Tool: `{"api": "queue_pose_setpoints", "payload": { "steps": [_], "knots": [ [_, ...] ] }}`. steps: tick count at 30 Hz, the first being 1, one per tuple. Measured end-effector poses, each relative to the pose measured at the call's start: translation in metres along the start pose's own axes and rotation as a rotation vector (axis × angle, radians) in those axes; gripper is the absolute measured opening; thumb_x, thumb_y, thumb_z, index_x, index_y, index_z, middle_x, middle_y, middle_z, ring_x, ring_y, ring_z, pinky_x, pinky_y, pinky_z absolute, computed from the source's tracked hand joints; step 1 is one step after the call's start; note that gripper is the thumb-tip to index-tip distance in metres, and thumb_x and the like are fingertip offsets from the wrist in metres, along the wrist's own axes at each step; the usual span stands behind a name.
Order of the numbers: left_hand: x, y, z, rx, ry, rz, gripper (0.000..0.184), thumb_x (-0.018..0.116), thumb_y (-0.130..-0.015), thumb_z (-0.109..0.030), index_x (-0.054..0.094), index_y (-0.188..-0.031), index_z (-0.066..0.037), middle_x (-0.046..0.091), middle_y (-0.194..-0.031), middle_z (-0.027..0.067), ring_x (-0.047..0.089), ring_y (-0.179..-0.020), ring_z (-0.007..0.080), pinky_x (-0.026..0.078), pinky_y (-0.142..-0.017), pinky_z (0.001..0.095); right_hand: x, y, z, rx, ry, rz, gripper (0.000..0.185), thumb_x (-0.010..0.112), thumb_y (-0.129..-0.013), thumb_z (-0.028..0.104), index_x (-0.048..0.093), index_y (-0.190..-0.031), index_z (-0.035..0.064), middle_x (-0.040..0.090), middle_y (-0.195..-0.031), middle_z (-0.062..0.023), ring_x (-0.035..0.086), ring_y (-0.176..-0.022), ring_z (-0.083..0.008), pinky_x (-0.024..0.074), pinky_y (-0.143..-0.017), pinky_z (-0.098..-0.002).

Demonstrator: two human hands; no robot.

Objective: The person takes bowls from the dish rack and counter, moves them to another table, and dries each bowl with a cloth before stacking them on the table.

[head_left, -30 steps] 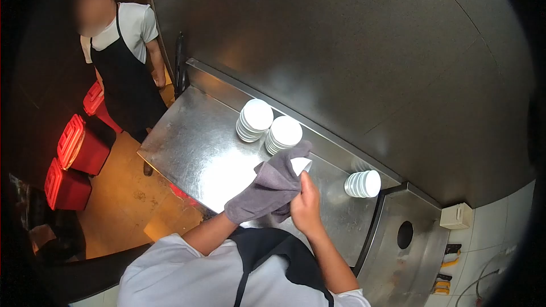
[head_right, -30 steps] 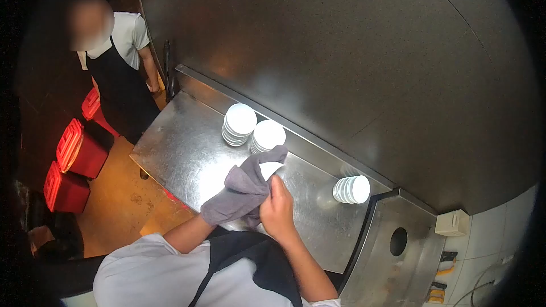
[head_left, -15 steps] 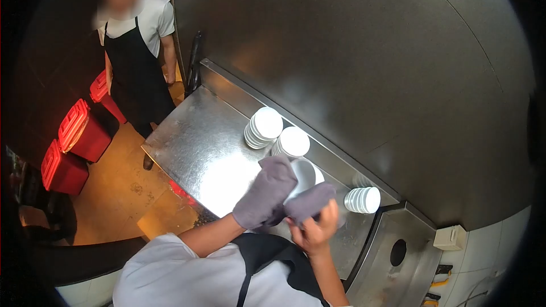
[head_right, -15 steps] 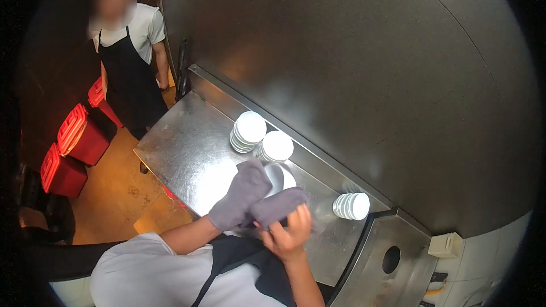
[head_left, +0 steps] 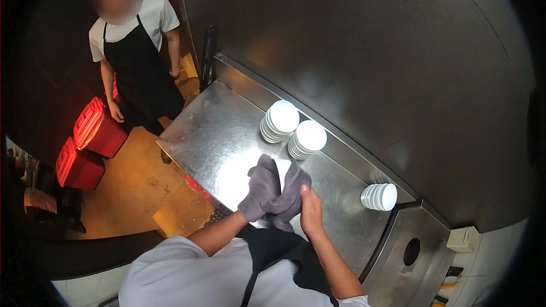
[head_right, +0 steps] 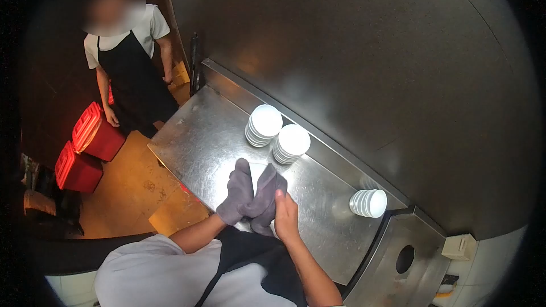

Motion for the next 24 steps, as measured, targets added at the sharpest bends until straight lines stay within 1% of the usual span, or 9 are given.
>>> {"api": "queue_pose_setpoints", "payload": {
  "steps": [3, 5, 6, 9, 10, 12, 17, 19, 24],
  "knots": [
    [0.0, -0.02, 0.042, -0.135, -0.067, -0.011, 0.024, 0.054, -0.091, -0.012, 0.056, -0.108, 0.005, 0.056, -0.096, 0.0218, 0.055, -0.096, 0.0413, 0.047, -0.088, 0.0486, 0.015, 0.004, -0.042, 0.014, -0.062, 0.163, 0.025, 0.064, -0.1, 0.019, 0.069, -0.111, -0.0034, 0.071, -0.094, -0.008, 0.058, -0.085, -0.0101, 0.0496, -0.08, -0.0299],
    [0.019, -0.02, 0.08, 0.27, -0.447, -0.043, 0.027, 0.056, -0.089, -0.014, 0.06, -0.105, 0.008, 0.059, -0.098, 0.022, 0.056, -0.098, 0.0394, 0.046, -0.091, 0.0487, 0.017, 0.009, -0.063, 0.035, 0.08, 0.346, 0.023, 0.07, -0.095, 0.017, 0.071, -0.109, -0.0015, 0.072, -0.094, -0.0099, 0.059, -0.082, -0.0116, 0.0499, -0.078, -0.0302],
    [0.027, -0.025, 0.093, 0.247, -0.547, 0.04, 0.024, 0.059, -0.085, -0.011, 0.062, -0.099, 0.009, 0.061, -0.1, 0.0233, 0.059, -0.098, 0.038, 0.047, -0.09, 0.0464, 0.012, 0.008, -0.067, 0.008, 0.328, 0.391, 0.023, 0.073, -0.09, 0.017, 0.073, -0.108, 0.0014, 0.074, -0.101, -0.0141, 0.067, -0.084, -0.022, 0.0529, -0.081, -0.0331],
    [0.048, -0.034, 0.123, 0.191, -0.558, 0.146, 0.02, 0.057, -0.083, -0.007, 0.062, -0.095, 0.008, 0.059, -0.096, 0.0223, 0.055, -0.097, 0.0362, 0.044, -0.091, 0.0443, -0.023, 0.011, -0.05, -0.17, 0.586, 0.09, 0.025, 0.074, -0.088, 0.017, 0.073, -0.106, 0.0003, 0.073, -0.106, -0.0181, 0.07, -0.092, -0.0342, 0.0548, -0.087, -0.0374],
    [0.036, -0.037, 0.09, 0.274, -0.835, 0.285, 0.027, 0.062, -0.083, -0.011, 0.064, -0.098, 0.01, 0.06, -0.095, 0.0213, 0.055, -0.099, 0.0346, 0.044, -0.091, 0.0432, -0.046, 0.013, -0.052, -0.229, 0.681, -0.068, 0.026, 0.074, -0.086, 0.015, 0.073, -0.107, 0.0008, 0.071, -0.112, -0.019, 0.067, -0.1, -0.0358, 0.0527, -0.092, -0.0406],
    [0.037, -0.041, 0.09, 0.244, -0.647, 0.224, 0.03, 0.062, -0.085, -0.014, 0.065, -0.1, 0.011, 0.06, -0.098, 0.0209, 0.056, -0.099, 0.0354, 0.046, -0.087, 0.0445, -0.099, 0.016, -0.063, -0.344, 0.878, -0.374, 0.028, 0.075, -0.083, 0.013, 0.072, -0.109, 0.0016, 0.067, -0.124, -0.0209, 0.062, -0.117, -0.0389, 0.0486, -0.102, -0.0469],
    [0.058, -0.048, 0.132, 0.106, -0.271, 0.104, 0.019, 0.057, -0.086, -0.009, 0.057, -0.095, 0.008, 0.056, -0.098, 0.0267, 0.055, -0.095, 0.0431, 0.046, -0.085, 0.0485, -0.232, 0.039, -0.065, -0.182, 1.109, -0.928, 0.048, 0.077, -0.08, 0.01, 0.062, -0.124, -0.0042, 0.061, -0.133, -0.0228, 0.051, -0.131, -0.041, 0.0376, -0.113, -0.0498],
    [0.06, -0.043, 0.132, 0.203, -0.346, 0.13, 0.018, 0.057, -0.085, -0.009, 0.059, -0.094, 0.007, 0.056, -0.097, 0.026, 0.055, -0.095, 0.0421, 0.046, -0.084, 0.0479, -0.264, 0.035, -0.081, -0.224, 1.24, -0.897, 0.037, 0.075, -0.085, 0.014, 0.067, -0.118, -0.0021, 0.067, -0.12, -0.0233, 0.06, -0.116, -0.0417, 0.0461, -0.102, -0.0483],
    [0.05, -0.032, 0.116, 0.282, -0.387, 0.135, 0.018, 0.06, -0.082, -0.012, 0.062, -0.087, 0.006, 0.058, -0.095, 0.0245, 0.055, -0.096, 0.0401, 0.046, -0.083, 0.0473, -0.282, 0.015, -0.117, 0.058, 1.171, -0.645, 0.024, 0.061, -0.098, 0.022, 0.072, -0.099, 0.0007, 0.07, -0.089, -0.0243, 0.067, -0.086, -0.0429, 0.052, -0.077, -0.0507]
  ]
}}
Point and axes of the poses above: each hand's wrist, its own y-axis away from the middle knuckle, its own x-axis out of the palm, z = x × y, the point moved 6 cm from there along -y, towards the middle knuckle
